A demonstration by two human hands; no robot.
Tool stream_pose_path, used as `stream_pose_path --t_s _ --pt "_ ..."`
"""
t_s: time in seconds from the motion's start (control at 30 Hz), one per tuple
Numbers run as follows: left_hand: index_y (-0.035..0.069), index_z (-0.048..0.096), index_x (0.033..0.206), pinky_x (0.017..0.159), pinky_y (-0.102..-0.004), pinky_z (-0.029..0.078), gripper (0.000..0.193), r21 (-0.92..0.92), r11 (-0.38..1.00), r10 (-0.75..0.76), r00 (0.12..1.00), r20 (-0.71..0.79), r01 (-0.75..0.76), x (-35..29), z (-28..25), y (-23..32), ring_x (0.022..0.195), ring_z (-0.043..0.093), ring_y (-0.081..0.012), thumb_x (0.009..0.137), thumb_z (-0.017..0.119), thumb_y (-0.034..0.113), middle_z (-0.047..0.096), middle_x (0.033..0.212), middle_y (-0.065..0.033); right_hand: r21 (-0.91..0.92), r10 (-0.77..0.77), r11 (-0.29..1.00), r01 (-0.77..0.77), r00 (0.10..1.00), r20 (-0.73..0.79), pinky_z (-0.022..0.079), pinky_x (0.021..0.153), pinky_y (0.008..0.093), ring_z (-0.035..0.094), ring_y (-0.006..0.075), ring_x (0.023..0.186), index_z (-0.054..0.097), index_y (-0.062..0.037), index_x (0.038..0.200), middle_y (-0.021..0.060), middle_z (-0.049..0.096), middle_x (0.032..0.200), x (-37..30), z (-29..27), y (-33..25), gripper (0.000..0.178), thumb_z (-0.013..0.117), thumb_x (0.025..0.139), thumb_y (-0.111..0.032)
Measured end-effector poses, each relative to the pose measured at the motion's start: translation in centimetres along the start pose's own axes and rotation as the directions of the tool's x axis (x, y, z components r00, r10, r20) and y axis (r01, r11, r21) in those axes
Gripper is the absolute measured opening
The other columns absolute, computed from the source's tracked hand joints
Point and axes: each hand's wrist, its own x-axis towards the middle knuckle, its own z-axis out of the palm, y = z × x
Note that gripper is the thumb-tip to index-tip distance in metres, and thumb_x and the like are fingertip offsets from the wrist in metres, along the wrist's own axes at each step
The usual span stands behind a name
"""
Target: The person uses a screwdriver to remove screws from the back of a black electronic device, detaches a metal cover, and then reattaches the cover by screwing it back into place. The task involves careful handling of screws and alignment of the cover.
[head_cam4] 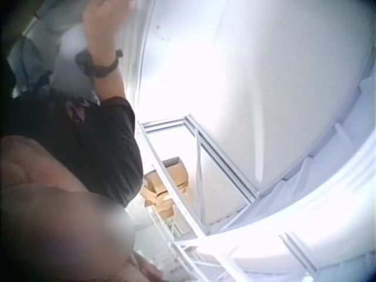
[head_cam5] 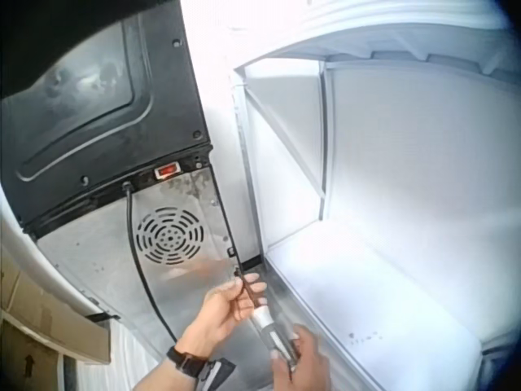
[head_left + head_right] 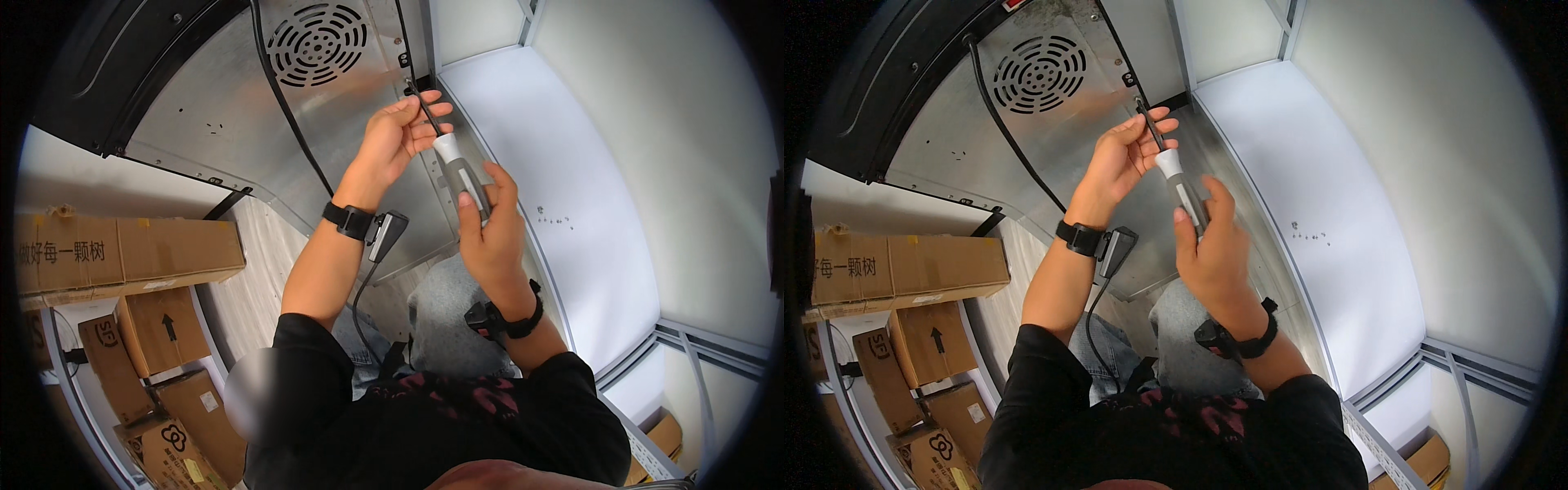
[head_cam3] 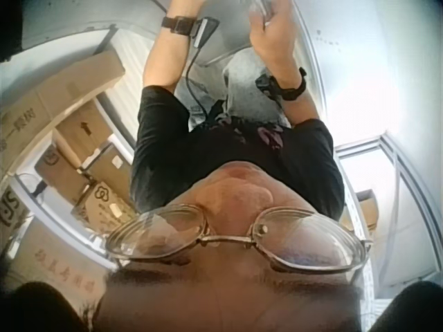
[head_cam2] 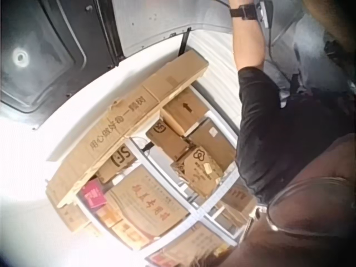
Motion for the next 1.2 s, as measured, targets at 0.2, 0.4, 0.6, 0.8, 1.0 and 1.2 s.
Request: stream_pose_path --t_s 0.2,0.4,0.6,0.8,1.0,1.2 --pt "-0.001 0.056 0.106 0.069 -0.0294 0.057 0.021 0.060 0.998 0.029 0.996 -0.084 -0.024 0.5 -0.7 -0.2 0.075 0.067 -0.0208 0.097 0.048 0.016 0.066 0.093 -0.0114 0.147 0.030 0.988 -0.048 0.992 0.122 0.048 0.060 0.0334 0.061 0.0262 0.062 0.042 -0.0012 0.126 0.0128 0.061 0.074 -0.1 0.1 0.0 0.045 0.061 0.089 -0.020" --pt "-0.001 0.057 0.104 0.065 -0.0265 0.056 0.020 0.109 0.994 0.014 0.984 -0.180 0.006 0.5 0.4 -0.3 0.073 0.067 -0.0178 0.096 0.052 0.018 0.065 0.091 -0.0103 -0.192 -0.398 0.910 0.367 0.904 -0.158 0.048 0.059 0.0338 0.060 0.0265 0.061 0.044 -0.0026 0.121 0.0126 0.061 0.075 0.2 0.7 2.1 0.042 0.062 0.088 -0.022" --pt "-0.001 0.056 0.104 0.060 -0.0240 0.056 0.023 0.042 0.999 0.010 0.998 -0.056 -0.008 0.0 0.4 0.0 0.069 0.066 -0.0172 0.097 0.051 0.021 0.065 0.091 -0.0098 0.088 0.049 0.995 -0.047 0.999 -0.019 0.048 0.057 0.0344 0.061 0.0291 0.060 0.045 -0.0023 0.118 0.0148 0.062 0.076 0.4 -0.6 -0.1 0.043 0.066 0.085 -0.020" --pt "0.000 0.055 0.104 0.063 -0.0258 0.056 0.022 0.126 0.992 0.024 0.998 -0.064 -0.016 0.5 -0.3 -0.1 0.073 0.066 -0.0180 0.098 0.049 0.019 0.065 0.089 -0.0097 -0.129 -0.316 0.946 0.298 0.937 -0.147 0.048 0.055 0.0338 0.062 0.0263 0.059 0.047 -0.0016 0.114 0.0146 0.062 0.074 0.7 0.0 0.2 0.039 0.066 0.085 -0.020" --pt "0.000 0.056 0.102 0.065 -0.0267 0.057 0.019 0.119 0.993 -0.002 0.998 -0.060 0.009 0.3 0.4 -0.1 0.076 0.067 -0.0179 0.097 0.049 0.017 0.066 0.089 -0.0093 0.046 -0.036 0.998 0.038 0.999 -0.040 0.047 0.054 0.0324 0.062 0.0256 0.060 0.049 -0.0023 0.109 0.0140 0.063 0.075 0.7 0.0 0.7 0.037 0.068 0.084 -0.022" --pt "0.000 0.056 0.102 0.064 -0.0249 0.056 0.022 0.126 0.992 0.015 0.998 -0.062 -0.007 0.3 -0.4 0.1 0.076 0.067 -0.0176 0.097 0.050 0.021 0.066 0.090 -0.0093 -0.126 -0.196 0.974 0.186 0.978 -0.068 0.045 0.049 0.0315 0.057 0.0228 0.052 0.047 -0.0024 0.112 0.0093 0.059 0.066 0.9 0.0 0.4 0.035 0.064 0.086 -0.018"
